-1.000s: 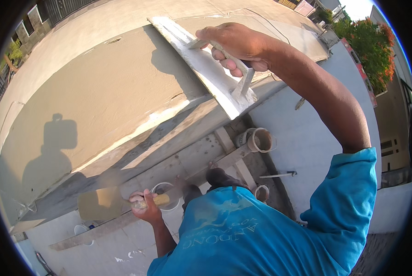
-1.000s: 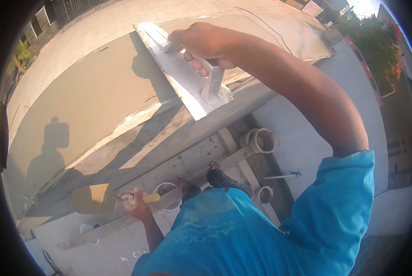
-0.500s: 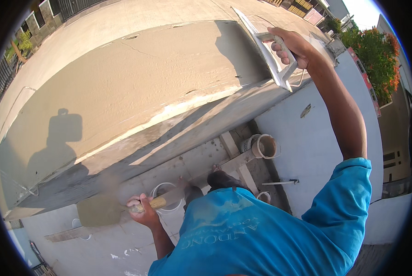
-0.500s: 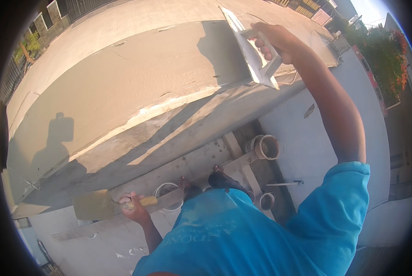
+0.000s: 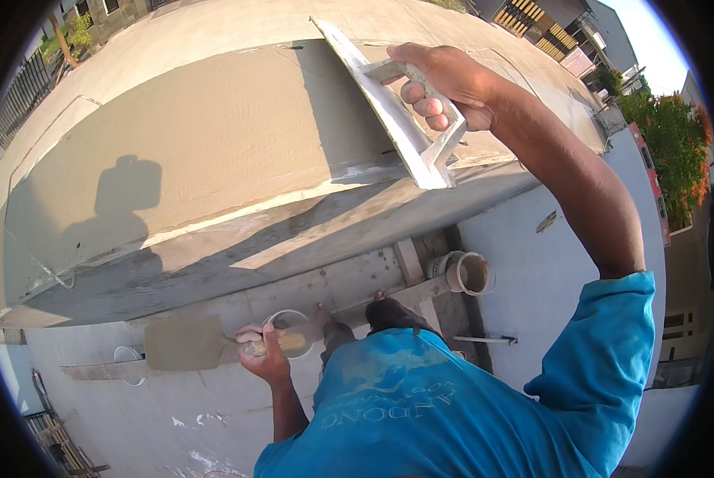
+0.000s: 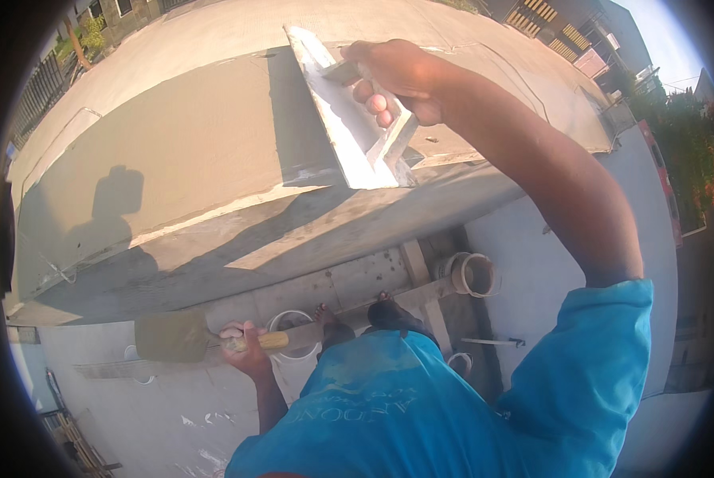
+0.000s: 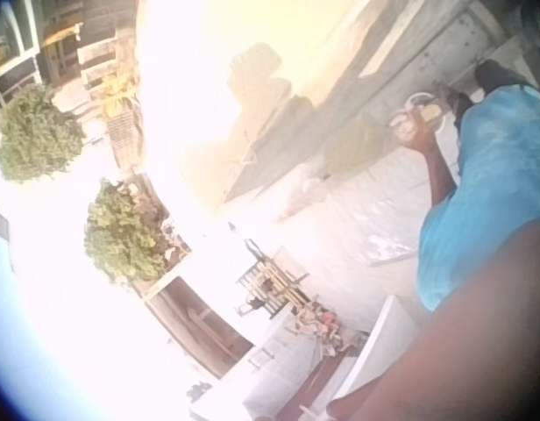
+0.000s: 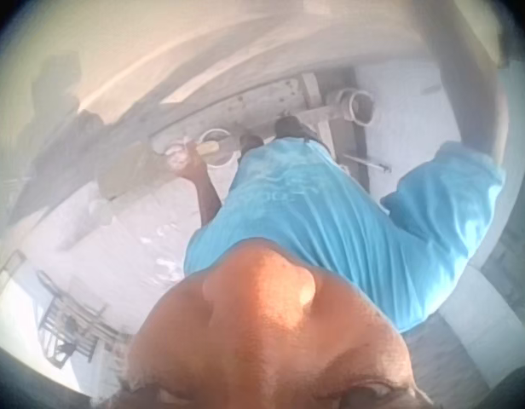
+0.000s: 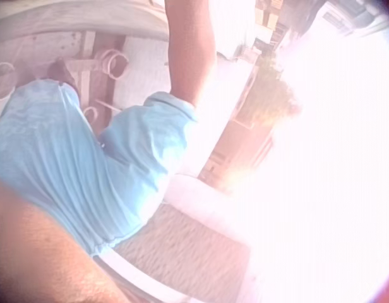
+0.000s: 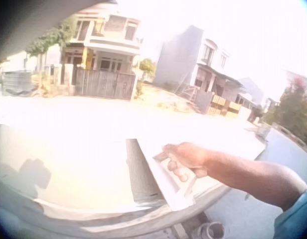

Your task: The person applies wet cement to a curved roof surface using a trowel and a float. They repeatedly scoop cement from a bucket, spread it onto the roof, and smooth the surface with the float.

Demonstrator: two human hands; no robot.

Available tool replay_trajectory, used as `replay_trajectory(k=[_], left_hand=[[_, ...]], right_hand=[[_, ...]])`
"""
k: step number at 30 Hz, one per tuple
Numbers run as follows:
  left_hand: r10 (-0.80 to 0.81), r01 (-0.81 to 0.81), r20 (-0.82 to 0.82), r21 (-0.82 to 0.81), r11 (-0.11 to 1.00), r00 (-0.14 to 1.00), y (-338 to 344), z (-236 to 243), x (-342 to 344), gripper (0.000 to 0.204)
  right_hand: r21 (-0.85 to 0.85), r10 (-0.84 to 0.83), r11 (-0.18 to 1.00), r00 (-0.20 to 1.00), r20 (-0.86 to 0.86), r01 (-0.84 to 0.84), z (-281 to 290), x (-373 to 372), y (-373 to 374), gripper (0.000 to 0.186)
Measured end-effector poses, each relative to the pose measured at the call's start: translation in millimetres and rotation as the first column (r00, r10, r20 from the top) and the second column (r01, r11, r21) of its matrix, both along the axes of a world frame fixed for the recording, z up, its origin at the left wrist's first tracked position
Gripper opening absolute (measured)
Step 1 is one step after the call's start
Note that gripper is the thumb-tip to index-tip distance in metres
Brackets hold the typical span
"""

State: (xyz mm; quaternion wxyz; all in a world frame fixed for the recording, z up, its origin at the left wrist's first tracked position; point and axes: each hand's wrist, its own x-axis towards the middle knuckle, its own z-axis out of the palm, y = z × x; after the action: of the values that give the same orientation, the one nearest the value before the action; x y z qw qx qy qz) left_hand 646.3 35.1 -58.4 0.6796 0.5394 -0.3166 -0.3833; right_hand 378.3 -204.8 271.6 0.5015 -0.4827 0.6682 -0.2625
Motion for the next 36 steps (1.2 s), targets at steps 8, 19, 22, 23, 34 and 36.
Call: replay_trajectory(k=[8, 19, 22, 23, 34, 36], left_hand=[[0.072, -0.073, -0.007, -0.054, 0.996, 0.997, 11, -1, 7, 0.028], [-0.577, 0.575, 0.035, -0.151, 0.804, 0.816, -14, 89, 5, 0.009], [-0.834, 0.826, 0.033, -0.163, 0.54, 0.551, -35, 135, -19, 0.009], [-0.892, 0.879, -0.011, -0.163, 0.447, 0.452, -42, 151, -33, 0.009], [-0.697, 0.959, -0.66, -0.166, -0.23, -0.282, -69, 190, -196, 0.029], [-0.618, 0.94, -0.716, -0.166, -0.299, -0.323, -72, 193, -219, 0.03]], right_hand=[[-0.004, 0.305, 0.95, 0.922, 0.239, -0.313, -18, 131, -17, 0.041], [-0.396, 0.324, 0.907, 0.366, 0.873, 0.142, -61, 23, 77, 0.048], [-0.708, 0.477, 0.55, 0.529, 0.702, 0.444, -138, -83, 109, 0.059], [-0.781, 0.51, 0.426, 0.592, 0.624, 0.456, -167, -119, 118, 0.061], [-0.776, 0.295, 0.226, 0.718, 0.63, 0.589, -214, -224, 240, 0.054], [-0.757, 0.204, 0.173, 0.729, 0.654, 0.631, -224, -234, 252, 0.049]])
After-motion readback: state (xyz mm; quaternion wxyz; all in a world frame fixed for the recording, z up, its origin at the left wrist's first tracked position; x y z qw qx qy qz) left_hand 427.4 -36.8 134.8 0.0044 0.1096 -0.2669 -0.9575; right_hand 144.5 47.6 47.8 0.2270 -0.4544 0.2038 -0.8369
